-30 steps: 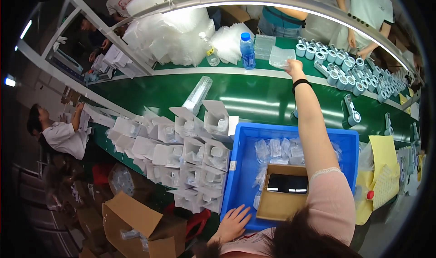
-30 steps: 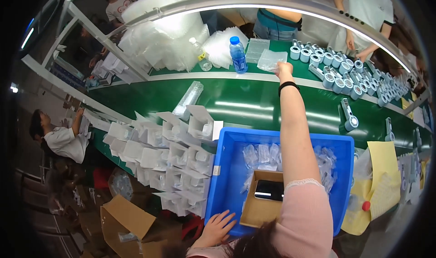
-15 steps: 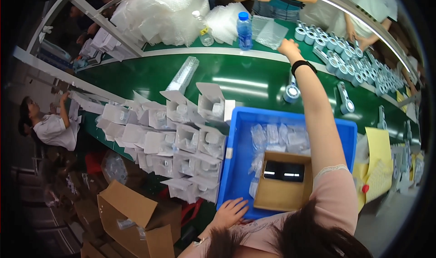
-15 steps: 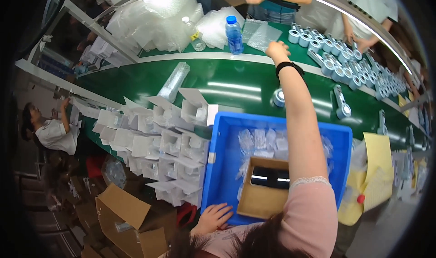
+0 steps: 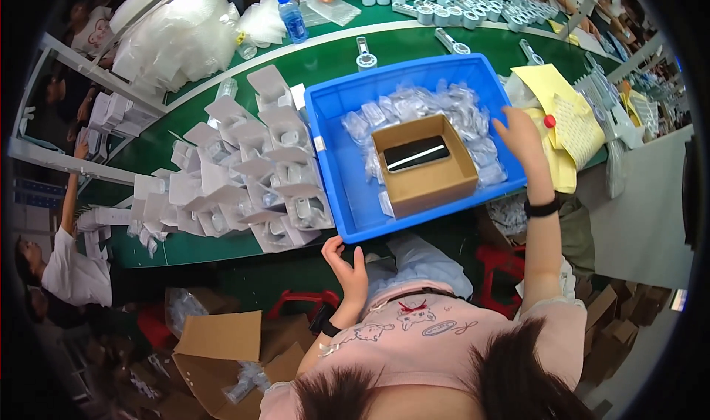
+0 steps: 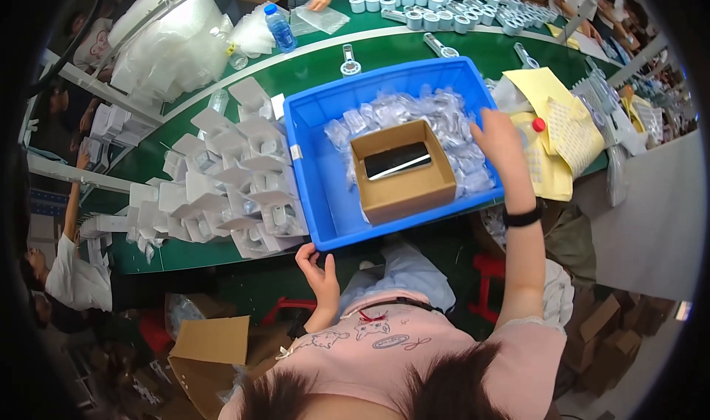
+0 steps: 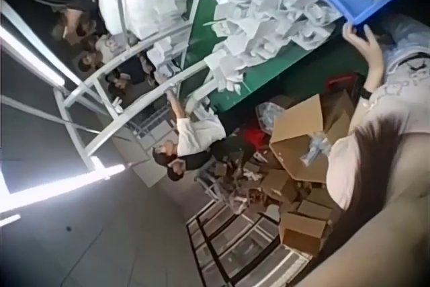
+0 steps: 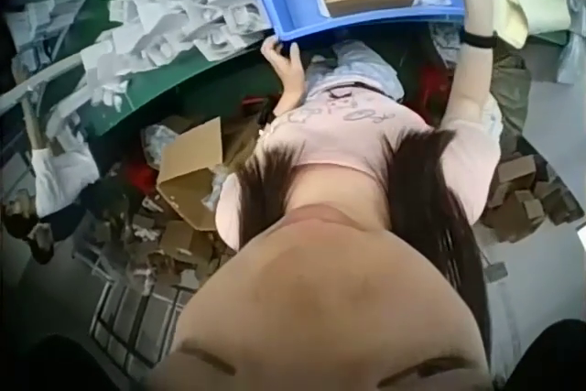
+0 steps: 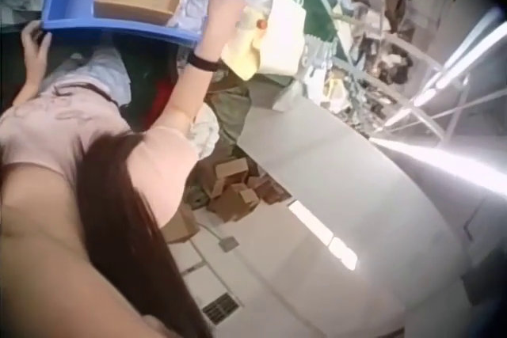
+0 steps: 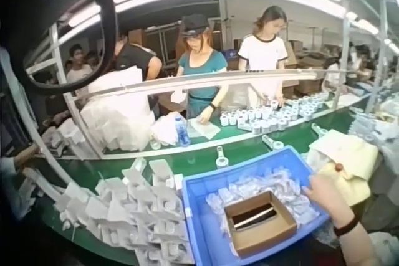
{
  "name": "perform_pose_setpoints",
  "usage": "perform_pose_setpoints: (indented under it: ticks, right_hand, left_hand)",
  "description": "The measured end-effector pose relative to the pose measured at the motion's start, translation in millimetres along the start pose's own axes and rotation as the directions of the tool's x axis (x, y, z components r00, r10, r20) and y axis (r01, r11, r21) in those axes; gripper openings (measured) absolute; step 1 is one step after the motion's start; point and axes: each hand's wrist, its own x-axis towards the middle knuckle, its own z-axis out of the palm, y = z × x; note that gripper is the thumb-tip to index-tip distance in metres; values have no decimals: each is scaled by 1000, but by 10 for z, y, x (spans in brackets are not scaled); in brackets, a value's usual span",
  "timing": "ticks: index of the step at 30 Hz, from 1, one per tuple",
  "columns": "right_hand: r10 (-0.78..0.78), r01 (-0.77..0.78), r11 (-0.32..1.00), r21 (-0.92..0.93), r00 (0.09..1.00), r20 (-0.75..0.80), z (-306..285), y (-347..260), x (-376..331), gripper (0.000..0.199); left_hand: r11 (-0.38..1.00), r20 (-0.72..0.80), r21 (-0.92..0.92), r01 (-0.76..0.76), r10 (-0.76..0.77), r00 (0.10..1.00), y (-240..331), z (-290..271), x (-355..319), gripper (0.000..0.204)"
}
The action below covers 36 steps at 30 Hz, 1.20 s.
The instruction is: The person moves a blue bin and a cardboard box, then takes a wrapped device from a large box and places it inside a white box. They fold the white box closed and set it on the green table.
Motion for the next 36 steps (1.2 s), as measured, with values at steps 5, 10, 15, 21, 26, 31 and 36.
perform_pose_setpoints:
  ticks: [5,10,15,21,26,31,36]
  right_hand:
    - [174,-204,979,-19,878,-445,685,695,-850,34]
    - [352,-348,936,55,917,-190,805,906,-932,41]
    - [337,-279,928,248,912,-234,975,1309,-878,36]
    - [448,-445,892,79,893,-35,771,1003,-862,33]
    - [192,-202,968,-146,978,-82,655,499,-736,34]
    - [-448,482,719,501,872,-197,426,-781,-728,30]
    - [-782,475,369,799,623,-9,359,-1700,-1130,25]
  left_hand:
    - [699,104,-568,434,-462,881,28,44,-67,34]
    - [641,179,-618,456,-450,875,-35,156,108,35]
    - [804,68,-423,418,-432,899,-214,210,95,38]
    - [940,-77,-185,288,-306,949,-293,296,226,41]
    - [930,-24,5,367,-367,930,-73,196,245,42]
    - [924,-35,96,369,-368,929,-244,34,67,40]
    - [911,-103,-95,401,-410,906,-566,-442,-271,37]
